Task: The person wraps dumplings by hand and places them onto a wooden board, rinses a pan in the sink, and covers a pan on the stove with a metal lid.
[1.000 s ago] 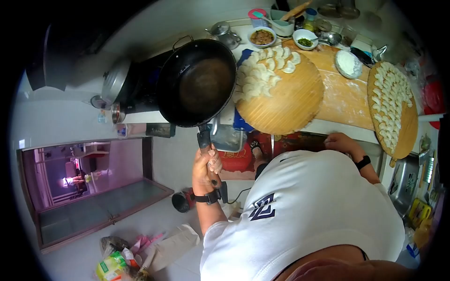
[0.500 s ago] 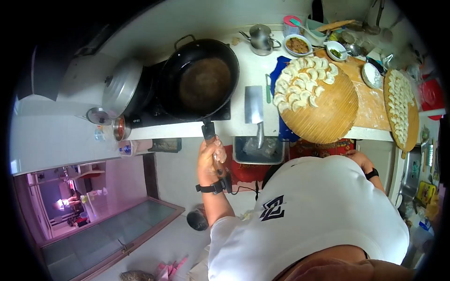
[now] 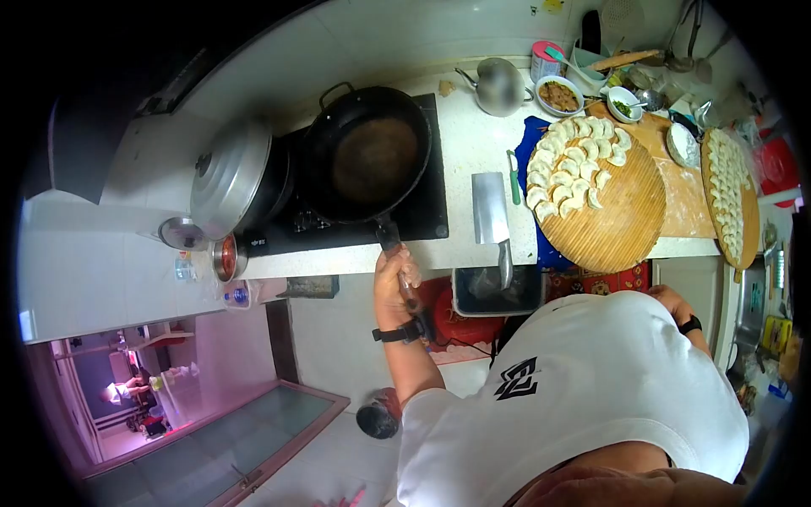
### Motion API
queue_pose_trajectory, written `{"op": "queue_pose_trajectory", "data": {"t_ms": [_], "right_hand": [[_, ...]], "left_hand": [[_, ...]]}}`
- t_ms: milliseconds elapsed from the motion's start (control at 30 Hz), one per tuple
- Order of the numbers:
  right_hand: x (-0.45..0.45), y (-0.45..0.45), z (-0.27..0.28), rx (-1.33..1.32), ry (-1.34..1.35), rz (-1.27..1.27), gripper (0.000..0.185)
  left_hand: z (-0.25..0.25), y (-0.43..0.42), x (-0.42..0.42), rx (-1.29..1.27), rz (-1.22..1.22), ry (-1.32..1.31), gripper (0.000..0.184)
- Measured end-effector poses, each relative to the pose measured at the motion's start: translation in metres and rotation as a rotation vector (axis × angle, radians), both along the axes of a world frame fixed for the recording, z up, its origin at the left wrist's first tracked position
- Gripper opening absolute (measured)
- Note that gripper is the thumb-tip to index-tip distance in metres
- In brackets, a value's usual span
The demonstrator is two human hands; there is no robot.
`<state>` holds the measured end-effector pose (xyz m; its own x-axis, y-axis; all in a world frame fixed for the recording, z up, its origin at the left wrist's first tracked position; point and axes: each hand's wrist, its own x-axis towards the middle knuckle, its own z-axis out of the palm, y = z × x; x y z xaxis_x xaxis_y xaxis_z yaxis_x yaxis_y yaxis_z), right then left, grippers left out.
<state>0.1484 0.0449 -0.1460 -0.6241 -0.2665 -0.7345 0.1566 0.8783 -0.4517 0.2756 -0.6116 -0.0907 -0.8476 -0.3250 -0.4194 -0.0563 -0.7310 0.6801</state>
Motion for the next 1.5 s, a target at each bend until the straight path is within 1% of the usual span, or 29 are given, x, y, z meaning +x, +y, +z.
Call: {"op": "queue_pose_trajectory", "data": {"t_ms": [33, 100, 133, 200, 267, 333, 367, 400, 433, 467, 500, 567, 667, 767, 900, 967, 1000, 1067, 1133, 1167, 1200, 1233, 1300, 1333, 1367, 1400, 1433, 1467, 1500], "right_hand": [[0.001, -0.011, 0.009, 0.002, 0.002, -0.003, 0.043], [0.003, -0.032, 0.029, 0.061, -0.016, -0.153, 0.043], [0.002, -0.025, 0.022, 0.066, -0.018, -0.161, 0.043], [-0.004, -0.006, 0.002, -0.06, -0.019, 0.02, 0.039], [-0.005, -0.046, 0.042, 0.158, -0.014, 0.118, 0.042], [-0.005, -0.069, 0.067, 0.202, -0.074, -0.029, 0.04], [-0.005, -0.059, 0.054, 0.154, -0.068, -0.094, 0.04], [-0.005, -0.049, 0.042, 0.105, -0.062, -0.157, 0.041], [-0.005, -0.054, 0.045, 0.072, -0.099, -0.285, 0.038], [-0.008, -0.051, 0.041, 0.076, -0.151, -0.261, 0.035], [-0.008, -0.041, 0.032, -0.013, -0.228, -0.327, 0.032], [-0.009, -0.058, 0.048, 0.024, -0.152, -0.307, 0.026], [-0.015, -0.068, 0.062, -0.025, -0.229, -0.346, 0.027], [-0.033, -0.087, 0.082, -0.025, -0.217, -0.353, 0.024], [-0.073, -0.109, 0.093, -0.141, 0.023, -0.359, 0.013], [-0.105, -0.109, 0.075, -0.251, 0.155, -0.347, 0.01], [-0.121, -0.115, 0.07, -0.243, 0.22, -0.369, 0.01], [-0.148, -0.135, 0.066, -0.238, 0.323, -0.438, 0.014], [-0.174, -0.149, 0.055, -0.247, 0.364, -0.486, 0.018], [-0.187, -0.154, 0.042, -0.171, 0.442, -0.525, 0.023], [-0.201, -0.158, 0.034, -0.096, 0.521, -0.561, 0.029], [-0.212, -0.163, 0.033, -0.105, 0.52, -0.558, 0.029], [-0.231, -0.177, 0.03, 0.211, 0.598, -0.463, 0.045], [-0.237, -0.183, 0.031, 0.281, 0.556, -0.445, 0.053], [-0.24, -0.189, 0.03, 0.291, 0.54, -0.498, 0.051], [-0.254, -0.185, 0.014, 0.287, 0.522, -0.433, 0.051], [-0.256, -0.191, 0.011, 0.364, 0.556, -0.424, 0.05], [-0.254, -0.196, 0.018, 0.328, 0.53, -0.456, 0.048], [-0.248, -0.206, 0.028, 0.344, 0.589, -0.462, 0.048]], "left_hand": [[-0.001, -0.001, -0.002, 0.002, -0.003, 0.002, 0.01], [-0.002, -0.003, -0.005, 0.021, 0.003, 0.012, 0.01], [-0.004, -0.005, -0.006, 0.026, -0.004, 0.01, 0.01], [-0.009, -0.011, -0.009, -0.001, 0.001, 0.004, 0.012], [-0.01, -0.012, -0.011, -0.014, 0.031, -0.013, 0.012], [-0.01, -0.013, -0.013, -0.04, 0.051, -0.022, 0.013], [-0.018, -0.021, -0.014, -0.009, 0.013, -0.006, 0.013], [-0.013, -0.019, -0.016, -0.02, 0.023, -0.011, 0.012], [-0.008, -0.017, -0.017, -0.034, 0.037, -0.015, 0.011], [-0.01, -0.019, -0.018, -0.022, 0.01, -0.025, 0.011], [-0.012, -0.022, -0.018, -0.028, -0.007, -0.018, 0.011], [-0.015, -0.027, -0.02, -0.028, -0.043, -0.009, 0.011], [-0.024, -0.032, -0.018, -0.044, -0.044, 0.013, 0.009], [-0.027, -0.038, -0.019, -0.039, -0.064, 0.032, 0.01], [-0.019, -0.037, -0.019, -0.029, -0.065, 0.018, 0.013], [-0.024, -0.042, -0.019, 0.01, -0.074, 0.032, 0.013], [-0.027, -0.044, -0.018, 0.005, -0.093, 0.055, 0.014], [-0.024, -0.042, -0.016, -0.003, -0.108, 0.079, 0.018], [-0.011, -0.039, -0.018, 0.045, -0.107, 0.052, 0.038], [-0.008, -0.037, -0.019, 0.04, -0.105, 0.053, 0.038], [-0.005, -0.034, -0.019, -0.009, -0.097, -0.012, 0.047], [-0.002, -0.032, -0.019, -0.059, -0.089, -0.079, 0.056], [-0.006, -0.032, -0.016, -0.031, -0.099, -0.086, 0.058], [-0.012, -0.034, -0.009, 0.0, -0.103, -0.093, 0.06], [-0.017, -0.038, 0.001, 0.027, -0.097, -0.103, 0.062], [-0.024, -0.04, 0.008, -0.024, -0.117, -0.09, 0.067], [-0.027, -0.036, 0.014, 0.02, -0.084, -0.056, 0.07], [-0.025, -0.03, 0.019, -0.003, -0.072, -0.045, 0.072], [-0.023, -0.025, 0.022, -0.024, -0.063, -0.034, 0.075]]}}
